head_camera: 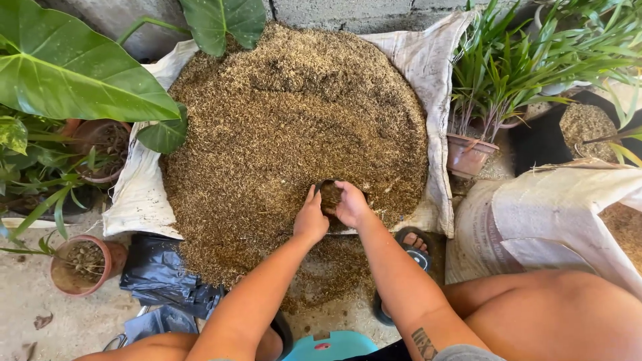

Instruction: Filling a small plastic pot with soil mixture and planting a seedling into it.

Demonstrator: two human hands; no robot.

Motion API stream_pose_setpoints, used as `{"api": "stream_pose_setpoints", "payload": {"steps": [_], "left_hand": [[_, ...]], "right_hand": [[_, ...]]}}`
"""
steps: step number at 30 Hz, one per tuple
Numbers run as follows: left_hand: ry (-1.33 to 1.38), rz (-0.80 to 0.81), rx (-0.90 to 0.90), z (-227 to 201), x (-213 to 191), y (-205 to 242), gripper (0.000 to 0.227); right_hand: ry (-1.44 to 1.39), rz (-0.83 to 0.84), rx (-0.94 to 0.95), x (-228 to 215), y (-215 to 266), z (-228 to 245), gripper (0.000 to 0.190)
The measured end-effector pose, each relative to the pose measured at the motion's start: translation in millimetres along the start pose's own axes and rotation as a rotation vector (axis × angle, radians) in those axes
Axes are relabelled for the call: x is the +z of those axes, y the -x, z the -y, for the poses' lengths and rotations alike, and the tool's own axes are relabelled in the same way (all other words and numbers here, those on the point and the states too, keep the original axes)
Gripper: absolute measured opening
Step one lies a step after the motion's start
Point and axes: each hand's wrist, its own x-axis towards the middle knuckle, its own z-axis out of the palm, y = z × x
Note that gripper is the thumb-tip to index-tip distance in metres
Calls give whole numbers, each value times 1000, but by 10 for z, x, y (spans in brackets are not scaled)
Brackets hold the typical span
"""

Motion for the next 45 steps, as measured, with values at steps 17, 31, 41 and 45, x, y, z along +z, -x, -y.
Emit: {"api": "stream_pose_setpoints", "payload": {"steps": [17,31,41,45], "left_hand": [[-2,8,23,218,112,-140,72],[108,-29,215,724,165,-214,44],[241,-270,189,1198,603,-616,16],[389,-238,229,1099,522,-488,7]], "right_hand": [[1314,-192,-171,547,930,553,33],[374,-216,-256,400,107,878,69],[433,-220,-153,689,-625,552,86],[221,-96,-132,193,-1528,296,73]]}}
